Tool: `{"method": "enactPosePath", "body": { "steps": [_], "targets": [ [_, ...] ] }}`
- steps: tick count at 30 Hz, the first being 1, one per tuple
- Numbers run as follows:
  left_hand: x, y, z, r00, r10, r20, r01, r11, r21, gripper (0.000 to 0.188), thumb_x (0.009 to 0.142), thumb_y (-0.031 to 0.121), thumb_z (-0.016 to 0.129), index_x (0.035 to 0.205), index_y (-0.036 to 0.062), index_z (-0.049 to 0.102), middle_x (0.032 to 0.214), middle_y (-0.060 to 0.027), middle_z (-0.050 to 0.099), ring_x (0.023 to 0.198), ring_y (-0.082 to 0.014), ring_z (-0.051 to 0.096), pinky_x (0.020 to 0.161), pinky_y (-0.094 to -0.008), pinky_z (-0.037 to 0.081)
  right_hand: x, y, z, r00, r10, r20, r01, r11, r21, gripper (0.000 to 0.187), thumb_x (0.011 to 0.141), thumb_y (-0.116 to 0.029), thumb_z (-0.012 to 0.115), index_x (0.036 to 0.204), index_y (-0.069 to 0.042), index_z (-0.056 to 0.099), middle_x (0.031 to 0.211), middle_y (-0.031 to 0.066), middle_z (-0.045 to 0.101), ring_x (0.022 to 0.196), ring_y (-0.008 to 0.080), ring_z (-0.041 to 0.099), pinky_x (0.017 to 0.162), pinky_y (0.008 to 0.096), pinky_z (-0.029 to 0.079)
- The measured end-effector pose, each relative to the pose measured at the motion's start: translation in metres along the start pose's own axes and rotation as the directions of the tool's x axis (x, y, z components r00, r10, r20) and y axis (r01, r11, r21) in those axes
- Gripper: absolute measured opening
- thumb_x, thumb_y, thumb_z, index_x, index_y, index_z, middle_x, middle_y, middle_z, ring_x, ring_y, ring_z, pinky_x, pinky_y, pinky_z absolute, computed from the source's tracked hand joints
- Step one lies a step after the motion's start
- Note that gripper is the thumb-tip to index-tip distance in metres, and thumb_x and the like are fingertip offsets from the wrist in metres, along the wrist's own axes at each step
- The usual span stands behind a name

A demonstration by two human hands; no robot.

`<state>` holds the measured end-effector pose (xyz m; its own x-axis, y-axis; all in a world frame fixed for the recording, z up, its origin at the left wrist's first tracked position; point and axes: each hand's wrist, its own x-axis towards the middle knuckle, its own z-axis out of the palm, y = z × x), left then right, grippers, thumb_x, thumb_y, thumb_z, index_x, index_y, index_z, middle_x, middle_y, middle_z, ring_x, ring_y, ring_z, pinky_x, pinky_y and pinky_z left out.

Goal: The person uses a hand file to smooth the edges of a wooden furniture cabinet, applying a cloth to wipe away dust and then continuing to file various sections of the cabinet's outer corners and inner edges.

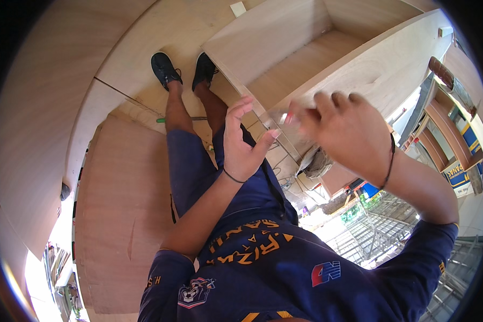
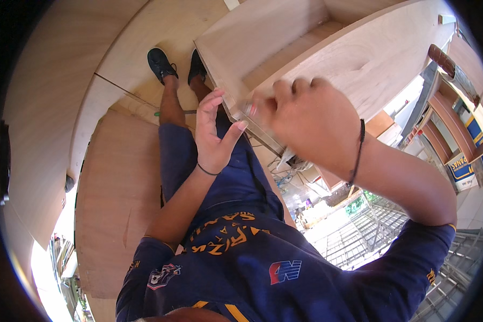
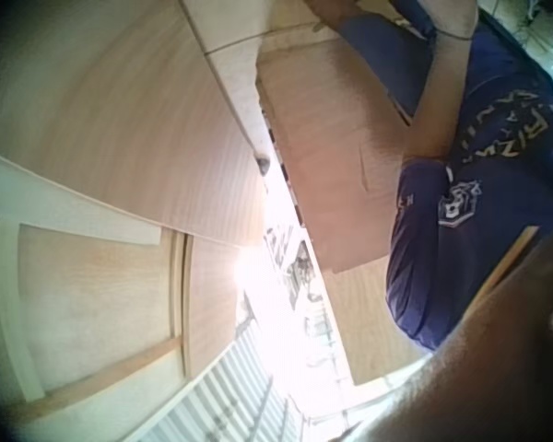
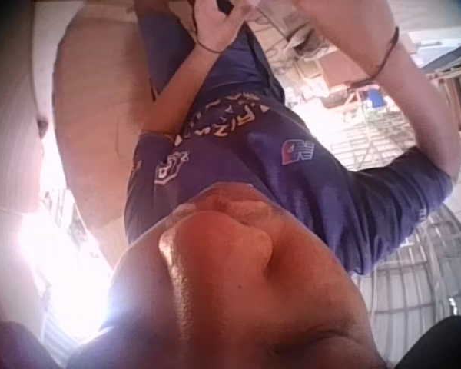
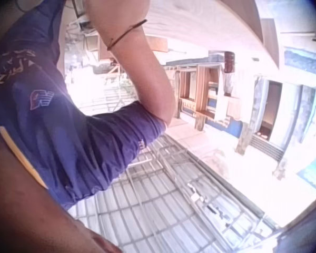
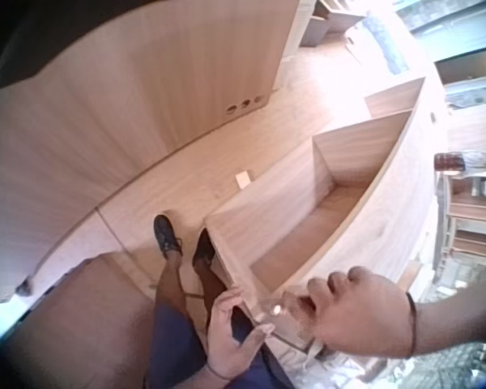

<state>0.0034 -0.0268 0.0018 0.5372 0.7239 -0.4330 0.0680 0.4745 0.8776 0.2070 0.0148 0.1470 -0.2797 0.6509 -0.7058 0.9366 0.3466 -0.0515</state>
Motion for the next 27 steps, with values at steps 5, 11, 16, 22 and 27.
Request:
{"method": "enactPosePath", "body": {
  "steps": [5,11,16,22,27],
  "targets": [
    [0.005,0.003,-0.001,1.000,0.014,0.014,-0.014,1.000,0.007,0.067,0.072,0.019,0.083,0.125,0.0025,0.044,0.132,-0.0182,0.049,0.123,-0.0296,0.048,0.106,-0.0386,0.036,0.009,0.026,-0.003,0.998,0.059,-0.002,-0.057,0.973,0.222,0.031,0.090,-0.034,0.059,0.115,-0.017,0.063,0.081,0.0071,0.062,0.067,0.0233,0.066,0.059,0.0347,0.052],
    [0.006,0.007,-0.006,1.000,0.001,0.026,-0.001,1.000,0.016,0.072,0.068,0.021,0.087,0.124,0.0025,0.046,0.128,-0.0177,0.050,0.122,-0.0301,0.049,0.105,-0.0391,0.037,0.005,0.026,-0.010,0.991,-0.041,0.130,-0.016,0.913,0.408,0.030,0.093,-0.037,0.056,0.112,-0.017,0.066,0.077,0.0077,0.063,0.067,0.0258,0.067,0.059,0.0371,0.052],
    [0.009,0.002,-0.009,0.998,0.034,0.054,-0.041,0.990,0.133,0.060,0.069,0.023,0.086,0.114,0.0028,0.052,0.122,-0.0156,0.052,0.124,-0.0299,0.049,0.105,-0.0386,0.037,0.005,0.028,-0.010,0.983,-0.073,0.171,-0.009,0.900,0.437,0.029,0.093,-0.036,0.055,0.111,-0.017,0.067,0.077,0.0078,0.063,0.068,0.0260,0.067,0.060,0.0374,0.052],
    [0.011,0.009,-0.010,0.997,0.029,0.074,-0.039,0.988,0.148,0.049,0.075,0.021,0.082,0.111,0.0032,0.053,0.120,-0.0127,0.052,0.127,-0.0272,0.048,0.107,-0.0376,0.035,0.009,0.032,-0.006,0.979,-0.096,0.177,0.005,0.890,0.456,0.030,0.094,-0.036,0.054,0.112,-0.017,0.067,0.078,0.0078,0.063,0.070,0.0267,0.067,0.062,0.0382,0.052],
    [0.011,0.005,-0.008,0.998,0.047,0.039,-0.053,0.986,0.156,0.058,0.065,0.020,0.089,0.107,0.0035,0.052,0.116,-0.0163,0.053,0.122,-0.0317,0.051,0.101,-0.0396,0.040,0.010,0.032,-0.005,0.973,-0.108,0.205,0.003,0.890,0.457,0.031,0.094,-0.037,0.053,0.113,-0.017,0.067,0.078,0.0082,0.063,0.071,0.0269,0.067,0.063,0.0388,0.053]
  ]
}}
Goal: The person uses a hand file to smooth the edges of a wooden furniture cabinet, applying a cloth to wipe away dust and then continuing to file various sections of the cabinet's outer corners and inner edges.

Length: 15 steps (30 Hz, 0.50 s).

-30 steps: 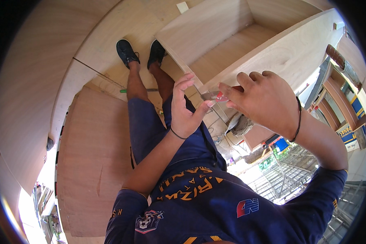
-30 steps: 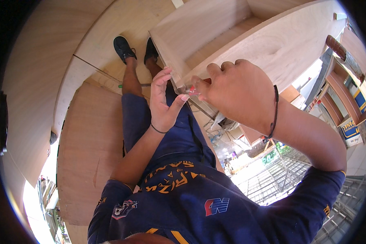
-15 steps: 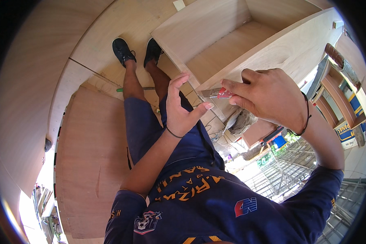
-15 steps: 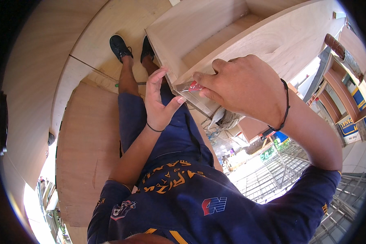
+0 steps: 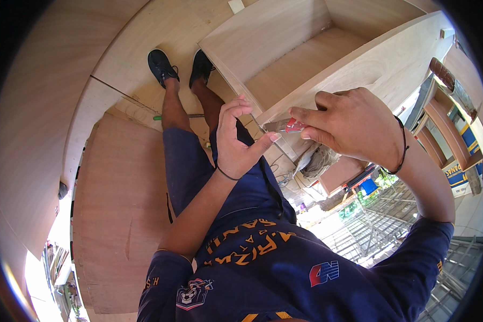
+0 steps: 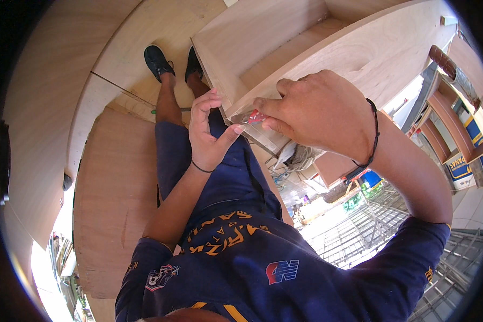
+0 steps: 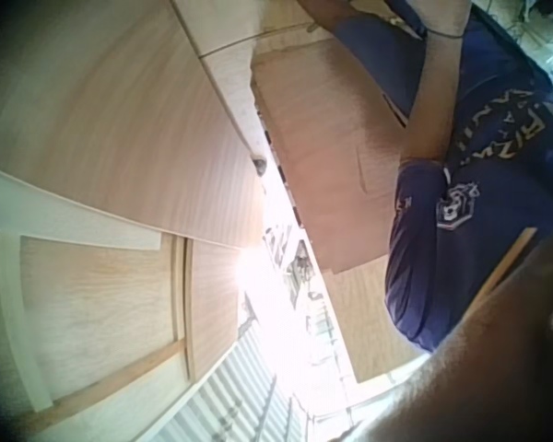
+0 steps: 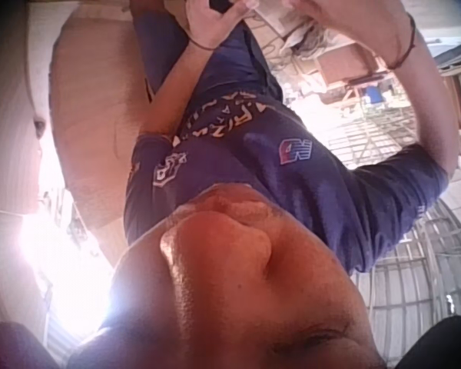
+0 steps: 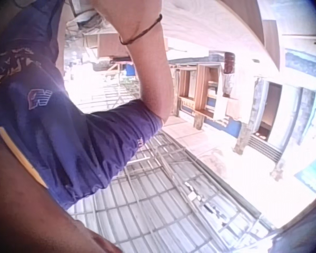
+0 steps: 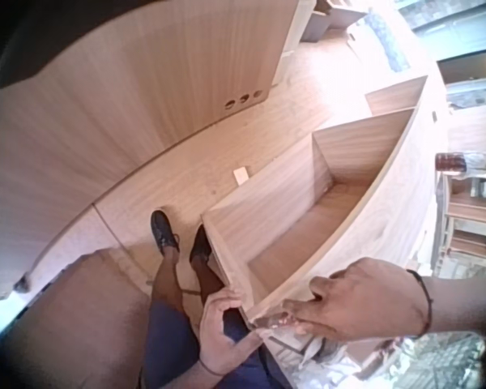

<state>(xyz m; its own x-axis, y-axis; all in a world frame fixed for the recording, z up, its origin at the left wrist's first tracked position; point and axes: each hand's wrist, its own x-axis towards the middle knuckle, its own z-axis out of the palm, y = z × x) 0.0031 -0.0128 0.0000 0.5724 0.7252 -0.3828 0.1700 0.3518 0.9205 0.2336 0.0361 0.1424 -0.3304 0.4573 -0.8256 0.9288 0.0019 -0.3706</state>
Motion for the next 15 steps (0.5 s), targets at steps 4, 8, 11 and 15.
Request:
{"method": "enactPosePath", "body": {
  "steps": [4,8,11,15],
  "targets": [
    [-0.001,-0.002,0.001,1.000,-0.004,-0.010,0.004,1.000,-0.014,0.058,0.065,0.019,0.088,0.108,0.0034,0.052,0.117,-0.0165,0.052,0.122,-0.0323,0.050,0.102,-0.0398,0.039,0.001,0.000,0.001,1.000,0.002,0.011,-0.002,1.000,-0.013,0.031,0.095,-0.037,0.053,0.114,-0.017,0.067,0.079,0.0084,0.063,0.072,0.0269,0.067,0.063,0.0388,0.053],
    [-0.001,-0.001,0.001,1.000,-0.004,-0.003,0.004,1.000,-0.009,0.058,0.066,0.019,0.088,0.109,0.0032,0.052,0.118,-0.0166,0.052,0.123,-0.0325,0.050,0.102,-0.0399,0.039,0.002,-0.001,0.000,1.000,-0.002,0.011,0.002,0.999,-0.033,0.031,0.094,-0.037,0.053,0.113,-0.016,0.067,0.080,0.0087,0.064,0.072,0.0266,0.068,0.063,0.0382,0.053],
    [-0.002,-0.002,0.002,1.000,-0.013,-0.011,0.012,1.000,-0.026,0.058,0.067,0.019,0.087,0.110,0.0031,0.052,0.119,-0.0169,0.051,0.124,-0.0324,0.049,0.103,-0.0399,0.039,0.002,-0.004,-0.001,1.000,-0.017,-0.019,0.016,0.999,-0.049,0.030,0.093,-0.035,0.055,0.113,-0.015,0.066,0.082,0.0090,0.065,0.073,0.0255,0.068,0.063,0.0366,0.054],
    [-0.004,-0.002,0.004,1.000,-0.010,-0.011,0.010,0.999,-0.034,0.061,0.068,0.017,0.086,0.115,0.0031,0.050,0.122,-0.0174,0.051,0.124,-0.0314,0.049,0.104,-0.0395,0.038,-0.003,-0.015,0.006,0.997,-0.030,-0.068,0.017,0.983,-0.181,0.031,0.091,-0.032,0.058,0.114,-0.012,0.065,0.082,0.0090,0.065,0.074,0.0235,0.069,0.062,0.0342,0.055]
  ]
}}
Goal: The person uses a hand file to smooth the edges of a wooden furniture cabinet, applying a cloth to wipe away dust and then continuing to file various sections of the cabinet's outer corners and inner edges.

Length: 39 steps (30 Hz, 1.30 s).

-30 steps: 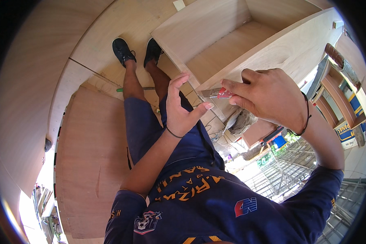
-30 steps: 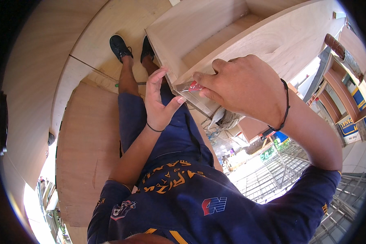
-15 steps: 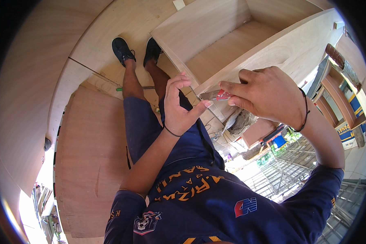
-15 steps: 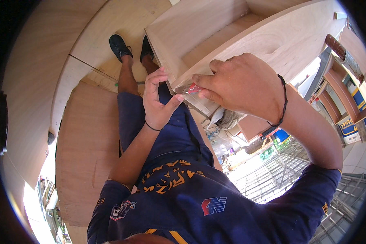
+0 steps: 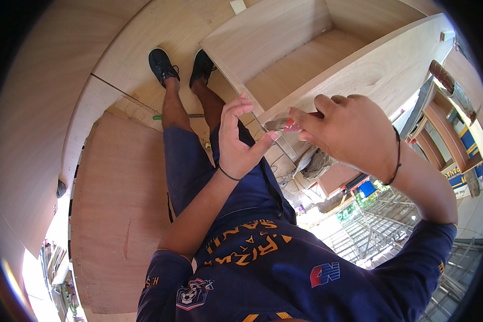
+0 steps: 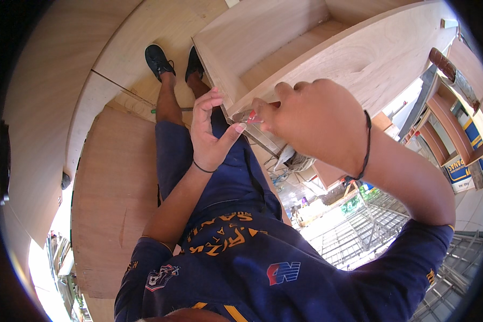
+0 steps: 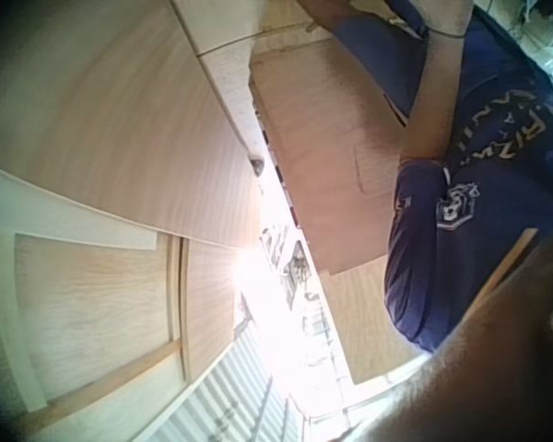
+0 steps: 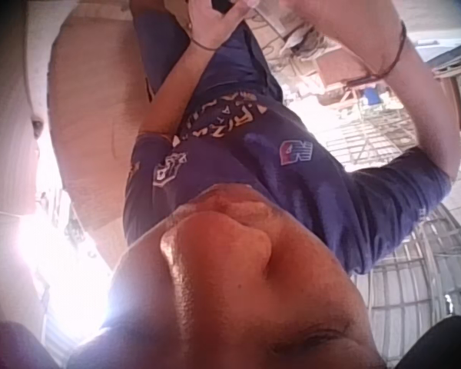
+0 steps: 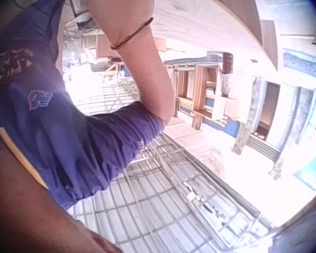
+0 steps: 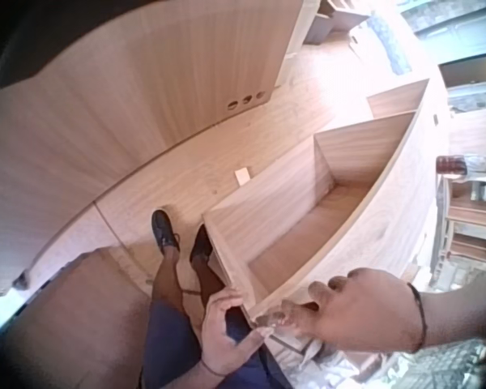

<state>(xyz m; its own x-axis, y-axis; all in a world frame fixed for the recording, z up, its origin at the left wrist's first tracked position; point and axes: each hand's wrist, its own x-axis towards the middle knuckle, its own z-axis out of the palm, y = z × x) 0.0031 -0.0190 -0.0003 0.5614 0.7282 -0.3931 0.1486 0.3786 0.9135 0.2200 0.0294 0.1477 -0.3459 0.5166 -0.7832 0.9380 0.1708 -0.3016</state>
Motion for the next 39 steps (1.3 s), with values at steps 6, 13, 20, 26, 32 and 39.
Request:
{"method": "enactPosePath", "body": {
  "steps": [6,13,20,26,32,39],
  "targets": [
    [-0.001,-0.002,0.002,1.000,-0.020,-0.018,0.018,0.994,-0.110,0.070,0.069,0.015,0.084,0.125,0.0032,0.045,0.129,-0.0179,0.049,0.122,-0.0293,0.049,0.105,-0.0385,0.037,-0.004,-0.014,0.008,0.996,0.066,-0.053,-0.067,0.998,-0.006,0.034,0.092,-0.033,0.058,0.116,-0.010,0.063,0.080,0.0085,0.064,0.075,0.0238,0.070,0.061,0.0346,0.055],
    [-0.001,-0.001,-0.003,1.000,-0.006,0.005,0.007,0.998,-0.066,0.068,0.069,0.016,0.084,0.124,0.0031,0.046,0.128,-0.0174,0.051,0.119,-0.0295,0.051,0.104,-0.0382,0.038,0.001,-0.008,0.017,0.982,0.187,0.041,-0.188,0.905,0.380,0.031,0.094,-0.029,0.055,0.117,-0.010,0.063,0.080,0.0107,0.064,0.074,0.0263,0.069,0.061,0.0364,0.054],
    [0.002,0.000,-0.008,0.999,0.021,0.028,-0.018,0.996,-0.083,0.063,0.069,0.016,0.084,0.120,0.0024,0.050,0.126,-0.0171,0.053,0.120,-0.0297,0.052,0.104,-0.0385,0.039,-0.005,-0.028,0.013,0.988,0.134,-0.081,-0.139,0.989,-0.052,0.030,0.094,-0.029,0.055,0.117,-0.012,0.063,0.080,0.0081,0.064,0.069,0.0220,0.069,0.056,0.0337,0.053],
    [0.002,0.000,-0.010,0.999,0.023,0.029,-0.022,0.999,-0.045,0.059,0.071,0.017,0.083,0.118,0.0020,0.051,0.124,-0.0179,0.054,0.118,-0.0304,0.053,0.102,-0.0382,0.041,-0.003,-0.027,0.020,0.967,0.252,-0.030,-0.243,0.953,0.179,0.030,0.095,-0.033,0.053,0.117,-0.015,0.063,0.078,0.0110,0.064,0.065,0.0276,0.068,0.056,0.0367,0.053],
    [0.009,0.006,-0.015,0.996,0.028,0.081,-0.028,1.000,-0.002,0.048,0.074,0.017,0.080,0.112,0.0022,0.056,0.121,-0.0178,0.057,0.115,-0.0310,0.056,0.099,-0.0372,0.043,-0.003,-0.025,0.020,0.953,0.302,-0.012,-0.284,0.907,0.312,0.031,0.094,-0.036,0.054,0.116,-0.016,0.063,0.078,0.0124,0.064,0.066,0.0302,0.067,0.056,0.0380,0.053],
    [0.018,0.009,-0.027,0.984,0.046,0.172,-0.055,0.997,0.052,0.038,0.075,0.017,0.078,0.105,0.0023,0.061,0.117,-0.0167,0.060,0.112,-0.0309,0.058,0.097,-0.0371,0.044,-0.012,-0.041,0.014,0.963,0.237,-0.128,-0.245,0.968,-0.051,0.036,0.092,-0.032,0.059,0.120,-0.011,0.060,0.079,0.0070,0.062,0.068,0.0210,0.068,0.054,0.0304,0.052]
  ]
}}
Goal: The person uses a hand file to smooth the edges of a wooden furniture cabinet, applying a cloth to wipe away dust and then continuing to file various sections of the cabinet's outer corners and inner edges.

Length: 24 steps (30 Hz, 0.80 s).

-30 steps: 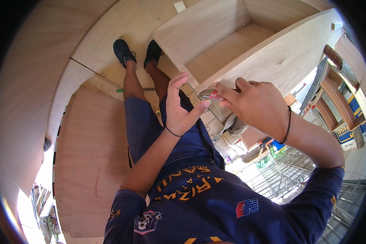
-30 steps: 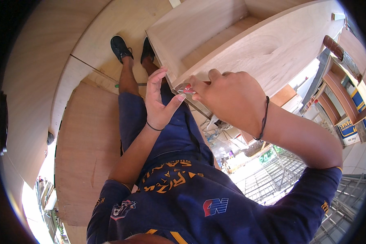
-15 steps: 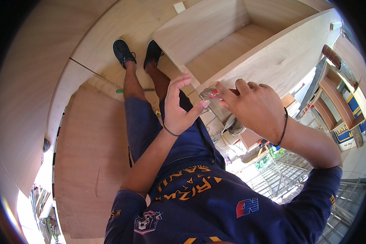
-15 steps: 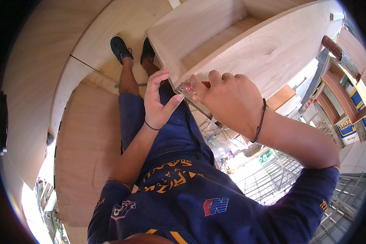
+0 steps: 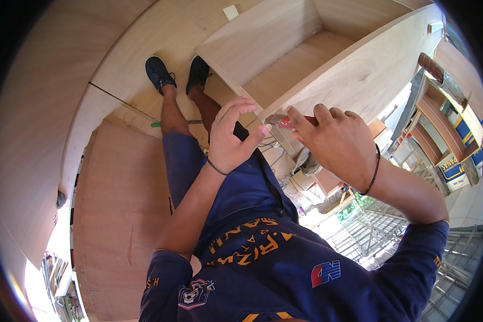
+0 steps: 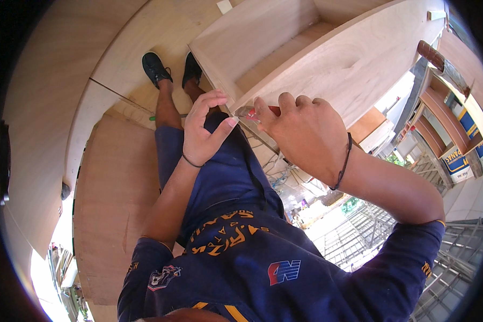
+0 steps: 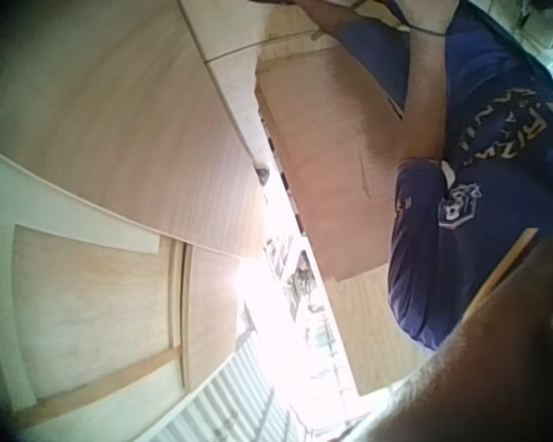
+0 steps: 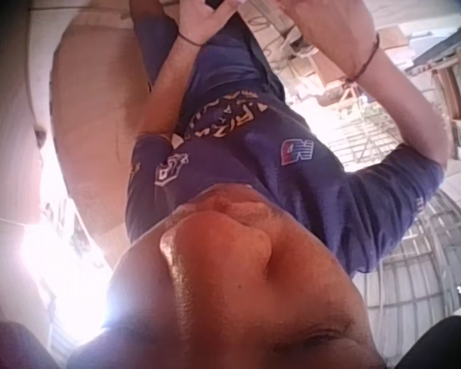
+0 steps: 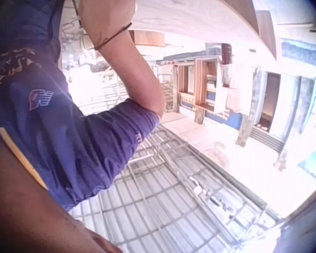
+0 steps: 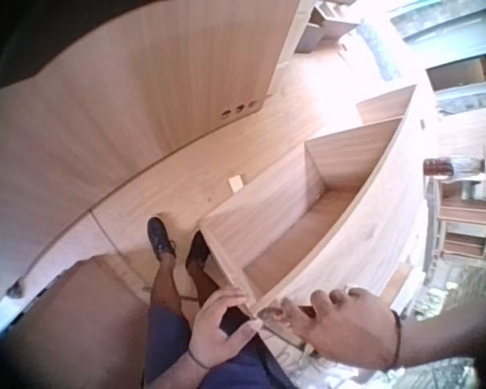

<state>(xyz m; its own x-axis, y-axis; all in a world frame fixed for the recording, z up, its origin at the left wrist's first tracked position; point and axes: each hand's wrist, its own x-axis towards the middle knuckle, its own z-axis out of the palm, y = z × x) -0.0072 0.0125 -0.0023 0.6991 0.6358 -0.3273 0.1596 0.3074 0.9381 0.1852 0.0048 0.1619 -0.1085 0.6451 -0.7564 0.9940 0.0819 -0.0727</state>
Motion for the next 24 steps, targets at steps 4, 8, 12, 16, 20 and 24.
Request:
{"method": "enactPosePath", "body": {
  "steps": [4,8,12,16,20,24],
  "targets": [
    [0.001,0.004,0.002,1.000,0.002,-0.027,-0.002,1.000,-0.031,0.035,0.077,0.015,0.076,0.106,0.0016,0.061,0.115,-0.0171,0.061,0.109,-0.0306,0.059,0.096,-0.0365,0.045,-0.001,0.000,0.006,0.999,0.041,0.009,-0.041,0.998,0.049,0.034,0.092,-0.032,0.058,0.120,-0.011,0.060,0.078,0.0081,0.063,0.067,0.0231,0.068,0.056,0.0328,0.053],
    [0.001,0.001,0.002,0.998,-0.017,-0.061,0.011,0.996,-0.093,0.028,0.083,0.014,0.070,0.105,-0.0003,0.060,0.113,-0.0174,0.061,0.105,-0.0303,0.060,0.093,-0.0362,0.046,0.001,-0.001,0.010,0.984,0.157,0.087,-0.174,0.956,0.236,0.032,0.094,-0.034,0.055,0.119,-0.014,0.061,0.077,0.0112,0.065,0.067,0.0297,0.068,0.058,0.0384,0.054],
    [0.012,0.009,-0.003,0.983,-0.180,-0.032,0.174,0.976,-0.127,0.025,0.089,0.017,0.064,0.105,-0.0020,0.062,0.104,-0.0179,0.065,0.099,-0.0310,0.063,0.089,-0.0358,0.048,0.002,0.009,0.023,0.982,0.169,0.090,-0.191,0.864,0.465,0.031,0.096,-0.036,0.052,0.118,-0.016,0.062,0.076,0.0137,0.066,0.067,0.0348,0.067,0.059,0.0419,0.054],
    [0.028,0.004,-0.014,0.970,-0.180,0.164,0.180,0.984,0.014,0.026,0.090,0.017,0.064,0.109,-0.0015,0.064,0.099,-0.0103,0.068,0.094,-0.0184,0.063,0.086,-0.0292,0.047,0.003,0.008,0.016,0.976,0.175,0.129,-0.215,0.858,0.466,0.030,0.096,-0.035,0.052,0.117,-0.016,0.062,0.077,0.0135,0.065,0.068,0.0342,0.067,0.059,0.0418,0.053],
    [0.051,0.017,-0.031,0.915,-0.123,0.383,0.058,0.982,0.179,0.024,0.088,0.019,0.067,0.101,-0.0011,0.068,0.093,-0.0102,0.070,0.086,-0.0150,0.064,0.079,-0.0282,0.049,-0.003,-0.012,0.006,0.979,0.195,0.061,-0.203,0.962,0.182,0.032,0.096,-0.035,0.052,0.119,-0.015,0.060,0.079,0.0128,0.064,0.067,0.0322,0.067,0.059,0.0412,0.053],
    [0.060,0.029,-0.036,0.837,-0.260,0.482,0.195,0.964,0.183,0.023,0.086,0.019,0.068,0.098,-0.0011,0.069,0.089,-0.0095,0.070,0.083,-0.0141,0.065,0.075,-0.0280,0.049,-0.004,-0.015,0.006,0.982,0.187,0.037,-0.190,0.974,0.125,0.033,0.097,-0.037,0.050,0.119,-0.014,0.059,0.080,0.0119,0.063,0.066,0.0302,0.068,0.057,0.0408,0.053]
  ]
}}
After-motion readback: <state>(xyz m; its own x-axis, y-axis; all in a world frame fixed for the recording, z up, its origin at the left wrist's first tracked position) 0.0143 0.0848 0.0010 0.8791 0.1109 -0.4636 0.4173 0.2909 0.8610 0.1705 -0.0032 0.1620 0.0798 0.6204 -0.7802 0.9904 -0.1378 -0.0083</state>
